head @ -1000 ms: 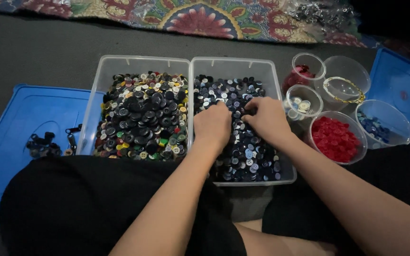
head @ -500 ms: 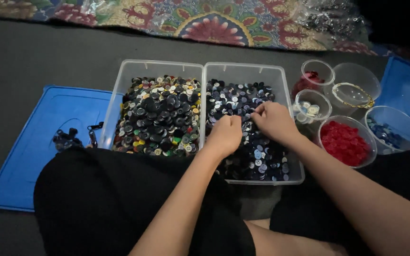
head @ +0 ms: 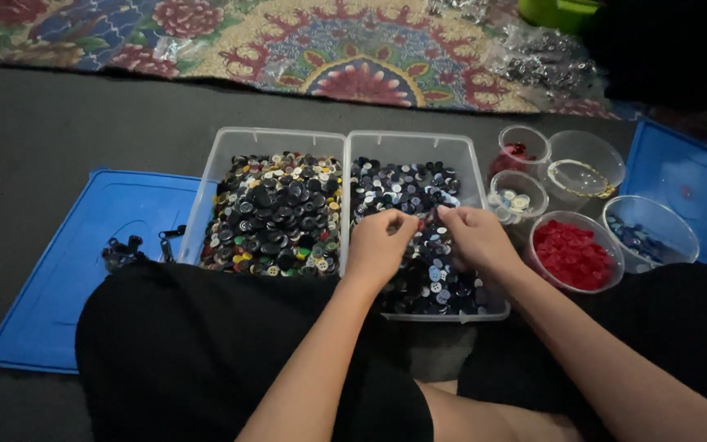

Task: Sorting various colored and sized buttons from large bins into smaller categorized containers by hand.

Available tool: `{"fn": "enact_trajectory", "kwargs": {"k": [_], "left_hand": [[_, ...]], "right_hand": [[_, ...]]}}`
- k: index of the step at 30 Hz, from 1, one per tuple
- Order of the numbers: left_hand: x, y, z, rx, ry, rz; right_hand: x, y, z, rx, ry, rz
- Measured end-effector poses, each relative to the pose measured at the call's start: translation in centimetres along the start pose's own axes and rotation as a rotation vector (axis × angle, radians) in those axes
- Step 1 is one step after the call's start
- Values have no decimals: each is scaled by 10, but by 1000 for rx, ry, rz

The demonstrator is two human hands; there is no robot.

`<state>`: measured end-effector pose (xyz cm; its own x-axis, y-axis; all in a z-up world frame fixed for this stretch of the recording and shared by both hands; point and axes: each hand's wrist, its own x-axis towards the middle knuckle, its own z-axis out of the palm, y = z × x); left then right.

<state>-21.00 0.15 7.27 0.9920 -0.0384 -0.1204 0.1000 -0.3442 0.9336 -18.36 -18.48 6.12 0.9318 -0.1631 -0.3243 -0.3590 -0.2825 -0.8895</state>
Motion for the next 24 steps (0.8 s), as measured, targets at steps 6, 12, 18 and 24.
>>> {"fn": "enact_trajectory", "kwargs": {"k": [6,12,18,24], "left_hand": [[11,-5,1,-374,48,-216],[-3,32,-18,-1177,-196,-412],[10,11,-15,-1408,-356,-312],[13,1,-14,-1388,-302,-313]], "right_hand": [[-52,-39,-4,238,-80,58],[-48,-16,-23,170,-205,103],[-68,-32,-21,392,-263,124],[-52,-17,-35,886,-443,116]]}}
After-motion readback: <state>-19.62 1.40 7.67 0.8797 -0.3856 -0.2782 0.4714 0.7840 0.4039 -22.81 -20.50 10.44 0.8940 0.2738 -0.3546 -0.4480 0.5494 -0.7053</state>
